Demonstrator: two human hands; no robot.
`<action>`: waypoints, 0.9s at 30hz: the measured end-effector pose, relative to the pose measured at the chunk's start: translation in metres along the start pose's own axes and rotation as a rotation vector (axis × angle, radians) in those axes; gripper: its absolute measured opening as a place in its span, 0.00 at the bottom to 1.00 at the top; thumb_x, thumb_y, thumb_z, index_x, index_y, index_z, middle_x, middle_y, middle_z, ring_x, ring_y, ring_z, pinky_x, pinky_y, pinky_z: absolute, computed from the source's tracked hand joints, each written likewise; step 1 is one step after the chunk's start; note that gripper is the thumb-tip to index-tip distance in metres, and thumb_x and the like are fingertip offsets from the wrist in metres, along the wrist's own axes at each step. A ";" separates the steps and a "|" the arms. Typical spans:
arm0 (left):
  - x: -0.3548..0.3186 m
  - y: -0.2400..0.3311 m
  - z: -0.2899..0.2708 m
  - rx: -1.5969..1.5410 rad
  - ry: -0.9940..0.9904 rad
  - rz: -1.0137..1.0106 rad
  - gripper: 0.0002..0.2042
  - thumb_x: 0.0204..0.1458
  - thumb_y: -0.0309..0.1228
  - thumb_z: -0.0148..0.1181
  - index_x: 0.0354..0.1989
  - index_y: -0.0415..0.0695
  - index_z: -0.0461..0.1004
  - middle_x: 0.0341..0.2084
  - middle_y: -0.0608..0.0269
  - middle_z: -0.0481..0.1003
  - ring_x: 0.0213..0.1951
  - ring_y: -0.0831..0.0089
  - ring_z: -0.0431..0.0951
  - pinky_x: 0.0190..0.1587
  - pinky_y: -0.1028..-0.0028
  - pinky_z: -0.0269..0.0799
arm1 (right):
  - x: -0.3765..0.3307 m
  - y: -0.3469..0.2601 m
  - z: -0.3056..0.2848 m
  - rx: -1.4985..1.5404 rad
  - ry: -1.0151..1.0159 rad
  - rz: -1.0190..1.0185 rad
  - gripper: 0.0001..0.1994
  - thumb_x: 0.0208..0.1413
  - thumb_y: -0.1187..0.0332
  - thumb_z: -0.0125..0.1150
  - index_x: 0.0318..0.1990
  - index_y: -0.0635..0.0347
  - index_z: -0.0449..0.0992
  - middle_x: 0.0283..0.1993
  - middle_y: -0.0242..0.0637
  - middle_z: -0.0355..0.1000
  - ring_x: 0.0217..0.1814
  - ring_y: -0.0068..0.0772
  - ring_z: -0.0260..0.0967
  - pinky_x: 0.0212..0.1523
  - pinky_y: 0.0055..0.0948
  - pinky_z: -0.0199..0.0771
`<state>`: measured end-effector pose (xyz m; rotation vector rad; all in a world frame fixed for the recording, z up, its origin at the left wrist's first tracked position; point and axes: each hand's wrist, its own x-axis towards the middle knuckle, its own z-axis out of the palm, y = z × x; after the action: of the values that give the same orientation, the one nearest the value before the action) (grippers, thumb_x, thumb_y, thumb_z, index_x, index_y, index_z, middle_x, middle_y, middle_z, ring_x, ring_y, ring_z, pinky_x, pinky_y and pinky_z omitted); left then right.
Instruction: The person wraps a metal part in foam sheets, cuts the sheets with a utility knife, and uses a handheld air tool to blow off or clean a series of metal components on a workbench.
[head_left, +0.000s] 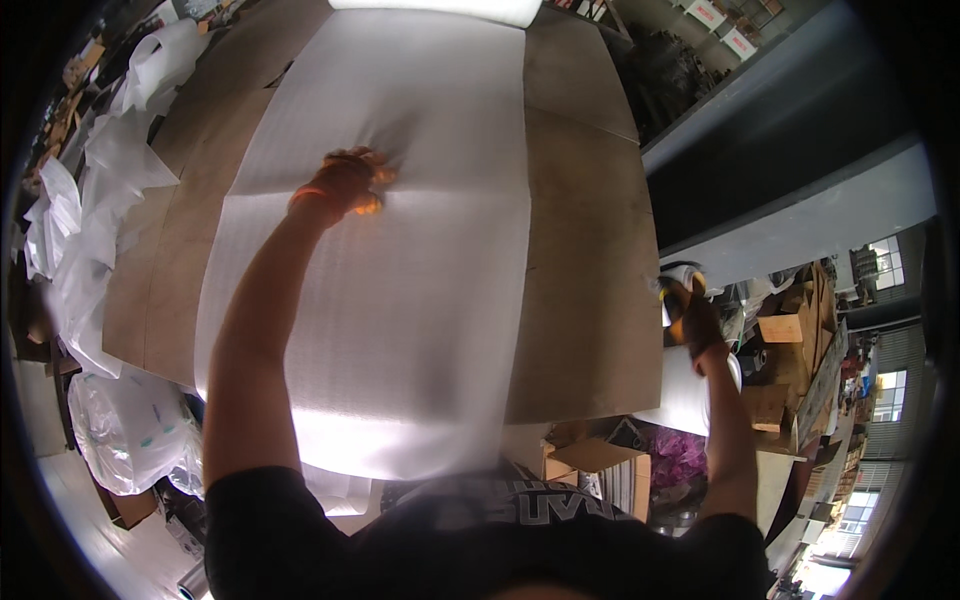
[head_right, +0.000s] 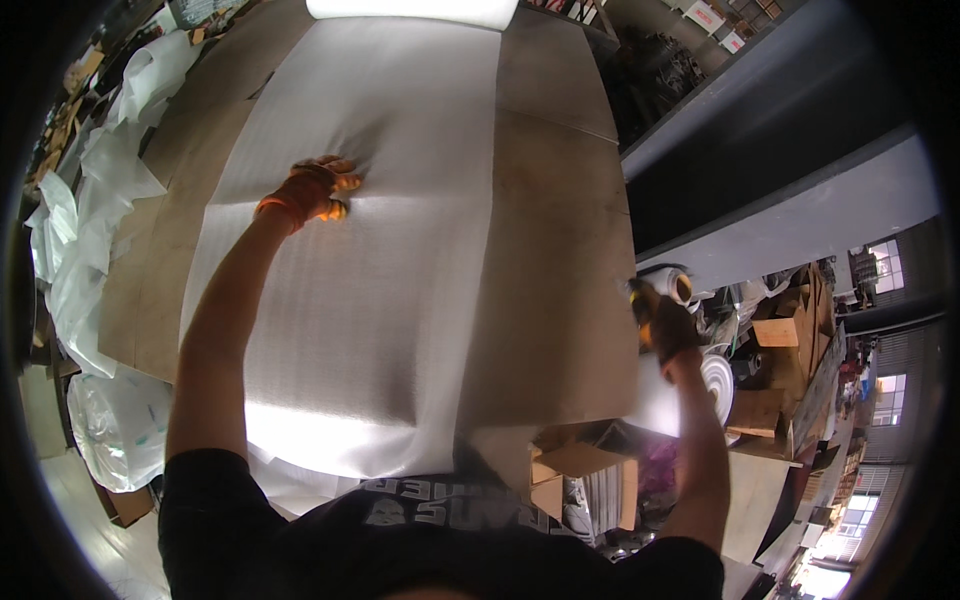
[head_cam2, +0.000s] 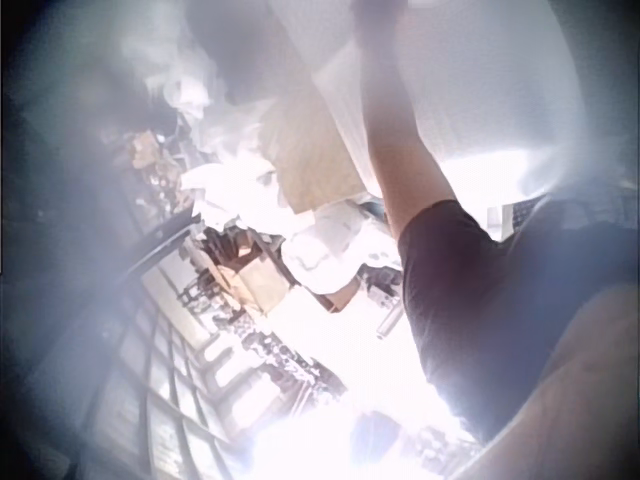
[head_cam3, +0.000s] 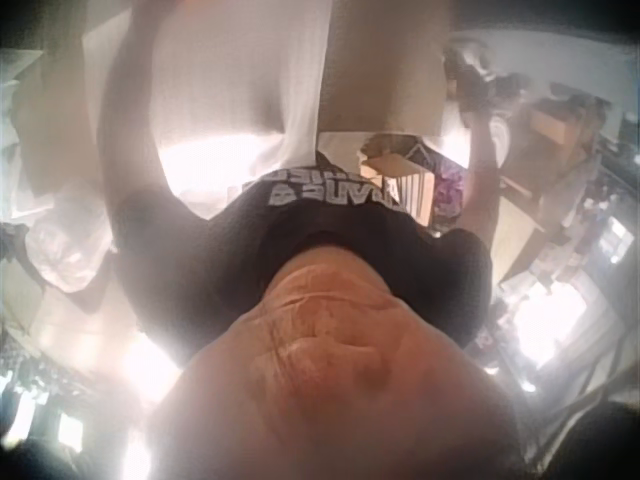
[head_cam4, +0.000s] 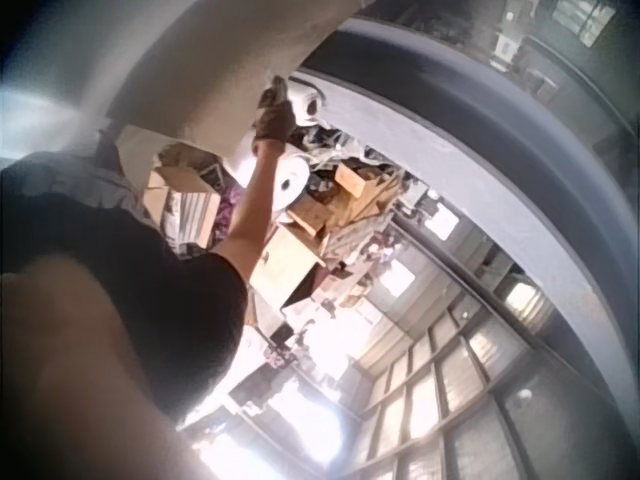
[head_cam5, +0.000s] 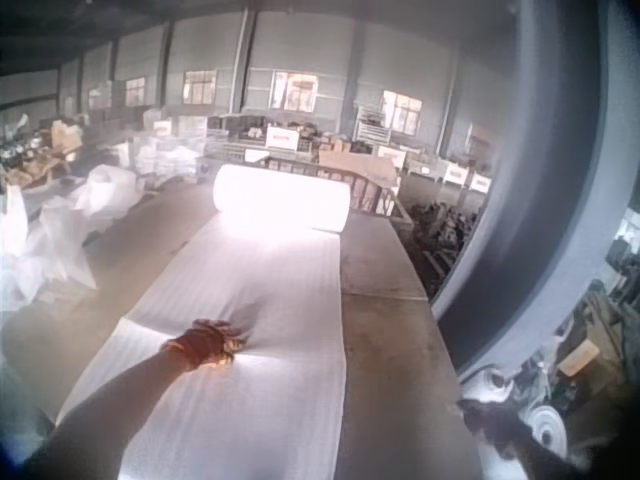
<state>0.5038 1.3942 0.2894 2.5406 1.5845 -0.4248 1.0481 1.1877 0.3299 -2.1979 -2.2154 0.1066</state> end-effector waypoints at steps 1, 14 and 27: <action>0.009 -0.004 0.012 -0.039 0.066 0.030 0.24 0.48 0.37 0.61 0.56 0.58 0.69 0.59 0.69 0.65 0.63 0.68 0.60 0.62 0.69 0.58 | -0.019 0.002 0.011 0.142 0.041 -0.002 0.15 0.59 0.65 0.49 0.53 0.50 0.73 0.35 0.48 0.73 0.38 0.41 0.73 0.40 0.40 0.72; -0.196 0.014 0.067 0.120 0.012 -0.124 0.08 0.45 0.27 0.57 0.36 0.51 0.75 0.33 0.60 0.78 0.38 0.61 0.77 0.42 0.62 0.70 | -0.083 -0.074 -0.008 0.885 -0.036 0.024 0.18 0.57 0.78 0.44 0.55 0.58 0.70 0.28 0.31 0.67 0.28 0.22 0.63 0.29 0.21 0.63; -0.745 0.225 0.311 0.027 -1.094 -0.664 0.11 0.48 0.36 0.56 0.39 0.57 0.81 0.41 0.62 0.79 0.45 0.61 0.79 0.46 0.53 0.69 | -0.031 -0.158 0.010 0.906 -0.132 -0.362 0.15 0.55 0.79 0.45 0.49 0.66 0.71 0.27 0.38 0.68 0.28 0.23 0.62 0.31 0.22 0.64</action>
<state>0.3427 0.5767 0.2026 1.1912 1.7542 -1.5315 0.8901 1.1557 0.3304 -1.3184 -1.9711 1.0249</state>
